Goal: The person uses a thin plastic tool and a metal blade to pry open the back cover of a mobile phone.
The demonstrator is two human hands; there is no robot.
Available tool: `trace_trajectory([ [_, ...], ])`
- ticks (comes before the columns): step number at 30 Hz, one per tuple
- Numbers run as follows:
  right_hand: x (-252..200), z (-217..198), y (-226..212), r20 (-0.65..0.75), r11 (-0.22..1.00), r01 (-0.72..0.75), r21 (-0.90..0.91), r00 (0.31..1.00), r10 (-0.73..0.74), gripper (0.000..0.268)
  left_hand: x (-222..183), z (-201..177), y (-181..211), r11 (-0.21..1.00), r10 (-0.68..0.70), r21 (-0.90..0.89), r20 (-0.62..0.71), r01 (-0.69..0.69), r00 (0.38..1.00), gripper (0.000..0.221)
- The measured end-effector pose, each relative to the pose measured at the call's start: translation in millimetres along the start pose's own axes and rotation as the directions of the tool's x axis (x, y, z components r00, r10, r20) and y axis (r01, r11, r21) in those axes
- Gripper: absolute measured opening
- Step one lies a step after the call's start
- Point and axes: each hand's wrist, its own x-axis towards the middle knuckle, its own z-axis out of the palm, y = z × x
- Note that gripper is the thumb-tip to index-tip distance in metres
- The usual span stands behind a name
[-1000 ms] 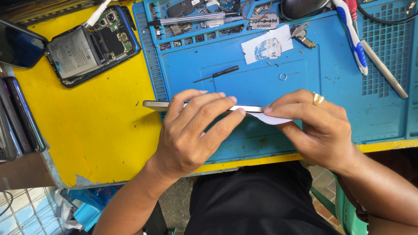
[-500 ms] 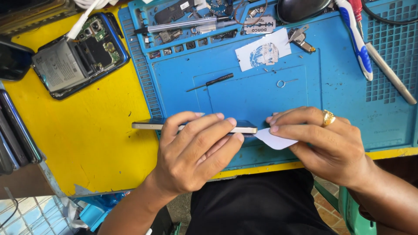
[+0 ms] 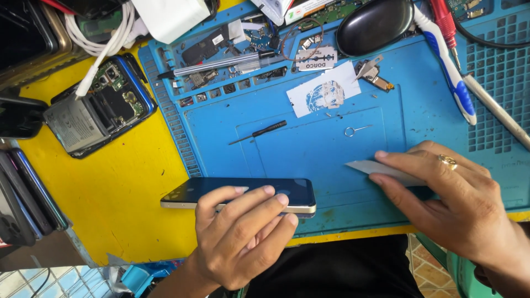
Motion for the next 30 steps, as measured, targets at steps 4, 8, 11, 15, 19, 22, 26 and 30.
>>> trace_trajectory([
  [4, 4.3, -9.8, 4.0, 0.072, 0.994, -0.089, -0.065, 0.993, 0.093, 0.046, -1.5, 1.2, 3.2, 0.999, -0.037, 0.004, 0.000, 0.037, 0.999, 0.020],
  [8, 8.7, -23.2, 16.2, 0.036, 0.930, 0.040, -0.366, 0.999, -0.029, 0.035, -1.2, 0.6, 1.9, 0.999, -0.033, 0.004, 0.003, 0.033, 0.999, 0.021],
  [11, 26.4, -29.4, 14.6, 0.057, 0.883, 0.110, -0.455, 0.994, -0.095, 0.023, -1.6, 1.7, -0.2, 1.000, -0.015, 0.002, -0.006, 0.015, 1.000, 0.021],
  [15, 65.0, -29.2, 4.2, 0.120, 0.825, 0.270, -0.497, 0.963, -0.243, 0.011, -0.8, -1.5, 0.3, 1.000, -0.017, -0.017, 0.019, 0.018, 1.000, 0.016],
  [19, 91.8, -20.1, 15.4, 0.170, 0.722, 0.293, -0.627, 0.956, -0.241, 0.011, 1.7, -1.3, -0.1, 0.999, -0.004, -0.033, -0.018, 0.003, 1.000, 0.015],
  [22, 112.3, -10.8, 15.0, 0.210, 0.668, 0.335, -0.664, 0.941, -0.264, 0.011, 1.8, -1.9, 1.3, 0.999, -0.008, -0.031, -0.041, 0.007, 0.999, 0.013],
  [26, 126.3, -2.7, 16.8, 0.270, 0.523, 0.384, -0.761, 0.921, -0.282, 0.014, 1.1, -2.5, -0.6, 0.999, 0.009, -0.033, -0.050, -0.011, 0.999, 0.014],
  [30, 128.7, -6.4, 23.5, 0.336, 0.424, 0.431, -0.796, 0.898, -0.283, 0.012, -0.7, -1.7, -0.8, 1.000, 0.022, -0.017, -0.069, -0.023, 0.997, 0.015],
])
